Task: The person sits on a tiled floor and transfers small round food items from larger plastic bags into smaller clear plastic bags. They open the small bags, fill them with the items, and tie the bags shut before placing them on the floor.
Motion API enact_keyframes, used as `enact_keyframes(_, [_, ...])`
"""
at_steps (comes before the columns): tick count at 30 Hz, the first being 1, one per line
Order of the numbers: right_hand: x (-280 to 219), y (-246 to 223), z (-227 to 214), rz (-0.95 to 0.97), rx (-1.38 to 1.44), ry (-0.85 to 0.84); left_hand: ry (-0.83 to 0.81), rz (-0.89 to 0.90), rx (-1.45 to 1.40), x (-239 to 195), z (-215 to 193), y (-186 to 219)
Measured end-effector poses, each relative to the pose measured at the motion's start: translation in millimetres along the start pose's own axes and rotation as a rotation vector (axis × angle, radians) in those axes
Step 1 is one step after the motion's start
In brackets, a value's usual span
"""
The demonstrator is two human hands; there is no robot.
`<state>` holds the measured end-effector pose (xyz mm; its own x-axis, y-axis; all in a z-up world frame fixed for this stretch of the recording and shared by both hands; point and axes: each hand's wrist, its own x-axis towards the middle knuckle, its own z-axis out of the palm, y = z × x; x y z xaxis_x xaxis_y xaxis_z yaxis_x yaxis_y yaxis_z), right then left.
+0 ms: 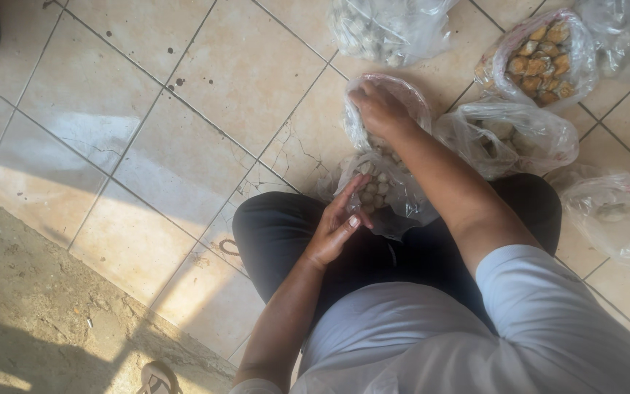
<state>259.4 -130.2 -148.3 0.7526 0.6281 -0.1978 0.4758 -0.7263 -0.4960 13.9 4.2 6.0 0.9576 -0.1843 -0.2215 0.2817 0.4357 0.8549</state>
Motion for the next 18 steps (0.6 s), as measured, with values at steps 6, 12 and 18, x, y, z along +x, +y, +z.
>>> enact_keyframes(6, [15.5,16.4,15.7,-0.03,-0.094,0.129,-0.008,-0.01,-0.005,4.6,-0.5,2.4])
enact_keyframes(12, [-40.6,32.4,-45.7,0.539,1.078,-0.111,0.011,0.048,0.023,-0.5,-0.7,2.1])
enact_keyframes(18, [-149.5,-38.9,-97.0,0.285,1.071,-0.42,0.007,0.077,0.014,-2.5,5.2,3.1])
